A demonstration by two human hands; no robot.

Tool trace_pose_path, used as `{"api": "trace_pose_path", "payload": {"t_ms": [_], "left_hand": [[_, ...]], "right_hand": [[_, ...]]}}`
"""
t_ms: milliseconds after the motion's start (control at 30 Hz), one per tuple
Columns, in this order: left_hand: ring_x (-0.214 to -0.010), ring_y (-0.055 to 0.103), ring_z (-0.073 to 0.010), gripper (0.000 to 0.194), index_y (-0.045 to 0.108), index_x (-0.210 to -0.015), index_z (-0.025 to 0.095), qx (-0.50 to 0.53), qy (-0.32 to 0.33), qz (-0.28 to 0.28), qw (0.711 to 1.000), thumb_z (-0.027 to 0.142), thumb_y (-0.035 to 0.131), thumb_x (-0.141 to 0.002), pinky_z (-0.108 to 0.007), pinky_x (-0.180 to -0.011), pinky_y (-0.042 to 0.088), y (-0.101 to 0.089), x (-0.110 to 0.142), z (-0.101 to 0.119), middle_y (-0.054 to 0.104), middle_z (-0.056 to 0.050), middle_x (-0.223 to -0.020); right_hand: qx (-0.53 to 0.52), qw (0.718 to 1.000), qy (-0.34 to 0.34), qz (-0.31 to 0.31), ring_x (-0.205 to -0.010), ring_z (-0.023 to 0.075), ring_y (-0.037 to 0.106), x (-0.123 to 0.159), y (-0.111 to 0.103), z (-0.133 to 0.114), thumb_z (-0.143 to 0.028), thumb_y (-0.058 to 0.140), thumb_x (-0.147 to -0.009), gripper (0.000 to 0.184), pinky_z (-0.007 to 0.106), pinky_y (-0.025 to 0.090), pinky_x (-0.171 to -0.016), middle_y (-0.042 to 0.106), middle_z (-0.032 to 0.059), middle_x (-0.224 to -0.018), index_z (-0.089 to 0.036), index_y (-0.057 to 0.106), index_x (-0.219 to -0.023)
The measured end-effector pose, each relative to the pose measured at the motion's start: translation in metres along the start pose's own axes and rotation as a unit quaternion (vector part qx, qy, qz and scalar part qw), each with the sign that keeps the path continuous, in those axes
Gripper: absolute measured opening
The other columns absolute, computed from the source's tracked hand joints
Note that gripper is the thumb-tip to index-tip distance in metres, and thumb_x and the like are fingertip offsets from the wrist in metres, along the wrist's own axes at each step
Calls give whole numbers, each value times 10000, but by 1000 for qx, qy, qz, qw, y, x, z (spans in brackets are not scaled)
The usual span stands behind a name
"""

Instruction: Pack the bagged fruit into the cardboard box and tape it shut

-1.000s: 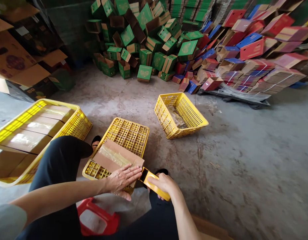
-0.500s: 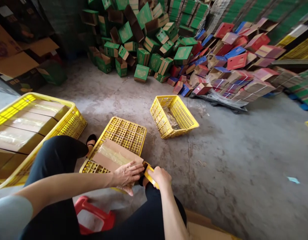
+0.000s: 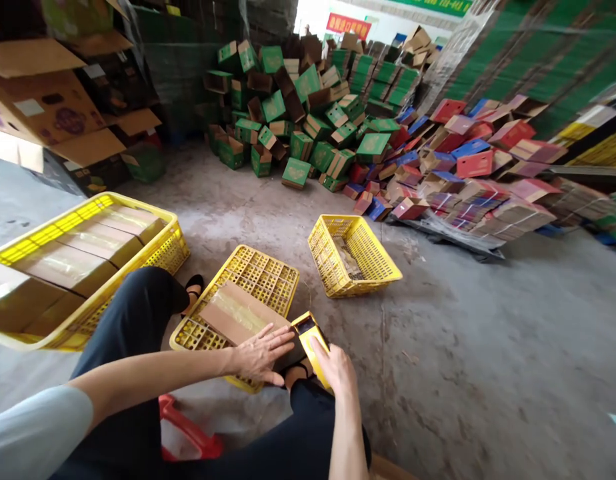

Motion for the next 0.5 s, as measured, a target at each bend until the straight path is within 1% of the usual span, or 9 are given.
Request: {"api": "trace_pose_path", "payload": {"t_ms": [67, 100, 133, 200, 233, 300, 367, 433, 500], "left_hand": [[-1513, 422, -344, 712, 591, -1468, 186, 150, -69, 27, 986, 644, 630, -924, -472, -1257, 318, -19, 12, -8, 509, -171, -1592], [-1410, 548, -326, 654, 649, -1404, 190, 241, -124, 40, 962, 640, 620, -930, -428, -1193, 412, -28, 19, -16, 609, -155, -1495], [-1313, 626, -322, 648, 688, -1340, 166, 340, -188, 54, 920, 662, 601, -932, -412, -1114, 486, -36, 26, -26, 683, -157, -1389], [-1211, 686, -315, 728, 703, -1271, 128, 527, -288, 81, 795, 741, 607, -891, -405, -1026, 542, -51, 40, -41, 735, -173, -1266], [-1180, 698, -303, 744, 713, -1225, 118, 591, -305, 93, 741, 759, 653, -851, -393, -1013, 546, -61, 45, -45, 747, -175, -1224], [-1115, 717, -274, 722, 727, -1161, 127, 670, -287, 86, 679, 729, 782, -766, -377, -989, 554, -82, 49, -45, 764, -158, -1160], [-1006, 739, -249, 703, 738, -1112, 134, 714, -271, 50, 644, 690, 863, -700, -374, -936, 572, -96, 53, -42, 778, -133, -1068], [-890, 743, -214, 668, 753, -1075, 141, 733, -268, 25, 624, 623, 930, -647, -357, -871, 589, -104, 59, -42, 779, -96, -986], [-814, 736, -187, 625, 767, -1031, 150, 741, -275, 20, 612, 531, 990, -590, -334, -811, 600, -110, 68, -47, 777, -64, -931]], "right_hand": [[-143, 989, -31, -21, -631, 263, 754, 13, 0, -3, -752, 463, -931, 648, 324, 562, -595, 757, 133, -692, -159, 723, -932], [-209, 976, -53, -37, -575, 243, 728, 20, 0, -7, -772, 513, -901, 635, 310, 554, -554, 732, 97, -644, -168, 708, -919], [-264, 960, -76, -56, -535, 223, 703, 28, 2, -14, -792, 568, -865, 632, 295, 544, -523, 710, 69, -610, -174, 696, -905], [-324, 936, -102, -89, -458, 186, 644, 42, 6, -31, -837, 650, -787, 668, 263, 498, -454, 675, 39, -553, -175, 686, -869], [-338, 928, -115, -106, -432, 174, 621, 48, 9, -42, -856, 676, -754, 688, 252, 480, -434, 657, 31, -520, -174, 679, -850], [-353, 915, -135, -142, -421, 167, 608, 58, 15, -67, -882, 704, -705, 716, 243, 468, -424, 650, 31, -503, -178, 663, -826], [-351, 909, -149, -172, -418, 169, 603, 64, 21, -91, -897, 712, -682, 735, 239, 455, -412, 644, 31, -496, -178, 659, -826], [-337, 910, -152, -188, -419, 175, 604, 66, 25, -112, -897, 719, -675, 737, 241, 450, -408, 634, 29, -488, -178, 658, -821], [-317, 917, -149, -193, -426, 184, 612, 67, 26, -127, -890, 727, -676, 725, 250, 460, -414, 630, 28, -485, -181, 655, -811]]}}
Point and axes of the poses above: each hand's wrist, its own x-axis away from the middle knuckle, its own y-axis out of the palm, z = x × y, the point moved 7 cm from there along -x, towards the middle knuckle
